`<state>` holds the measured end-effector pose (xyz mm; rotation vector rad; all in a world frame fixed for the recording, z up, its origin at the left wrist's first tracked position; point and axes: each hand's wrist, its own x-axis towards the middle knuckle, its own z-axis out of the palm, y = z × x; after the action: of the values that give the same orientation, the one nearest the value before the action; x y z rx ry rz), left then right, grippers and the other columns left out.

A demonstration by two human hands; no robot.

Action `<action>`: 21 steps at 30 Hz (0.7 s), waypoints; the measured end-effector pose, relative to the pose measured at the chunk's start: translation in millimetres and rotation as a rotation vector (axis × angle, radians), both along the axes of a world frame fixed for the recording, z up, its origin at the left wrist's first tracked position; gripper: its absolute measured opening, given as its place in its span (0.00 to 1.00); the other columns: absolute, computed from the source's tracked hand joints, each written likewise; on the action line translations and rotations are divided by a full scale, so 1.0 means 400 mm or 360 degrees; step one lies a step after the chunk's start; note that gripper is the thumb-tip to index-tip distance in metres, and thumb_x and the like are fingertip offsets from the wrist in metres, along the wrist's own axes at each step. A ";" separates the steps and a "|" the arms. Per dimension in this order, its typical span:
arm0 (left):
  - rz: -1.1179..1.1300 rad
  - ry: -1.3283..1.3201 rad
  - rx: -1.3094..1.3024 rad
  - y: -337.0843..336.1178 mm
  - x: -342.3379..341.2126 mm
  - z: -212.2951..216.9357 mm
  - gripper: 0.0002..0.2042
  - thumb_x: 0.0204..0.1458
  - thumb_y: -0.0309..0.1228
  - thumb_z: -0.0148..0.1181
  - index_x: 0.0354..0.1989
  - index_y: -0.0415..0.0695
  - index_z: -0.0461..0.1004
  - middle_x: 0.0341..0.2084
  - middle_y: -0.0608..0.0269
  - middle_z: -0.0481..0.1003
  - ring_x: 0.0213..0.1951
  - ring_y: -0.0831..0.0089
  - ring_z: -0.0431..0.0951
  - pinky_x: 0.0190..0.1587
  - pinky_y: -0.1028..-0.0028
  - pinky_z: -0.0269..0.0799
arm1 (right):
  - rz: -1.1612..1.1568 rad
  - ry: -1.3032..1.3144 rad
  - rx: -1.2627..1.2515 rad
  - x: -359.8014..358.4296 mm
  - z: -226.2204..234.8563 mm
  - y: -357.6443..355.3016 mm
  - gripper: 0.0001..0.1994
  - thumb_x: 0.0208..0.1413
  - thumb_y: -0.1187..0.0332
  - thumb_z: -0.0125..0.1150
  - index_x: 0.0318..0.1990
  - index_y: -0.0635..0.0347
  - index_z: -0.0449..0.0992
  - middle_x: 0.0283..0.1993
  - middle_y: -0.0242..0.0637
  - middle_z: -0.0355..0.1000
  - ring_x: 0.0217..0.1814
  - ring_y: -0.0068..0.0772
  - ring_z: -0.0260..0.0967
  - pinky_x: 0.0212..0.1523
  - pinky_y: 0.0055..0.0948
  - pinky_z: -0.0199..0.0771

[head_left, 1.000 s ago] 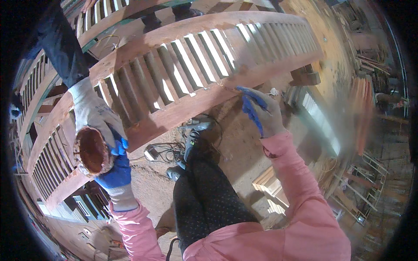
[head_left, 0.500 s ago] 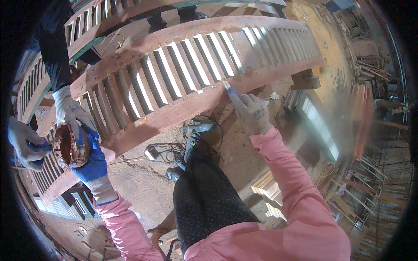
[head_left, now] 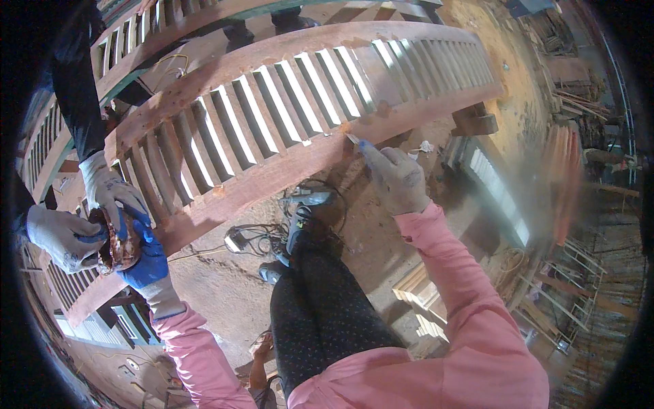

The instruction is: The person applies a brown viscous substance from a small container onto the top edge of a wooden slatted headboard using a blue applicator. The person repeatedly dips the applicator into the container and spreads the substance along the curved top rail.

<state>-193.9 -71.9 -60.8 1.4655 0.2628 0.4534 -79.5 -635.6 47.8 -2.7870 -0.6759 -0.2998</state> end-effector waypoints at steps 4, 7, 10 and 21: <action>0.0009 -0.0176 -0.0584 0.006 0.004 -0.024 0.28 0.72 0.43 0.46 0.76 0.42 0.57 0.74 0.52 0.61 0.74 0.55 0.62 0.75 0.53 0.60 | -0.0008 -0.0007 0.0100 0.046 0.008 0.001 0.25 0.57 0.72 0.61 0.64 0.50 0.75 0.37 0.37 0.74 0.37 0.45 0.76 0.36 0.45 0.76; -0.0210 -0.0397 -0.1144 0.002 0.009 -0.019 0.28 0.72 0.43 0.46 0.76 0.42 0.58 0.74 0.51 0.61 0.74 0.53 0.62 0.75 0.51 0.60 | 0.0027 0.0034 -0.0075 0.035 0.001 0.013 0.23 0.57 0.71 0.61 0.63 0.51 0.76 0.39 0.38 0.76 0.39 0.46 0.77 0.36 0.45 0.76; -0.0345 -0.0542 -0.1584 0.014 -0.002 -0.016 0.28 0.72 0.43 0.47 0.75 0.42 0.59 0.74 0.49 0.62 0.73 0.52 0.63 0.75 0.50 0.61 | 0.0107 0.0044 -0.0143 0.013 0.014 0.019 0.22 0.58 0.71 0.61 0.62 0.51 0.76 0.41 0.38 0.77 0.39 0.47 0.77 0.35 0.44 0.77; -0.0119 -0.0499 -0.1467 0.003 0.006 -0.013 0.27 0.72 0.44 0.46 0.74 0.43 0.61 0.73 0.50 0.63 0.71 0.51 0.65 0.71 0.48 0.65 | 0.0014 0.0058 0.0040 0.018 0.016 0.007 0.23 0.59 0.73 0.62 0.62 0.49 0.77 0.39 0.40 0.77 0.40 0.50 0.77 0.38 0.46 0.79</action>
<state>-191.6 -70.9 -66.0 0.4925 0.1308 0.4117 -72.4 -632.9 54.2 -2.7579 -0.6712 -0.2530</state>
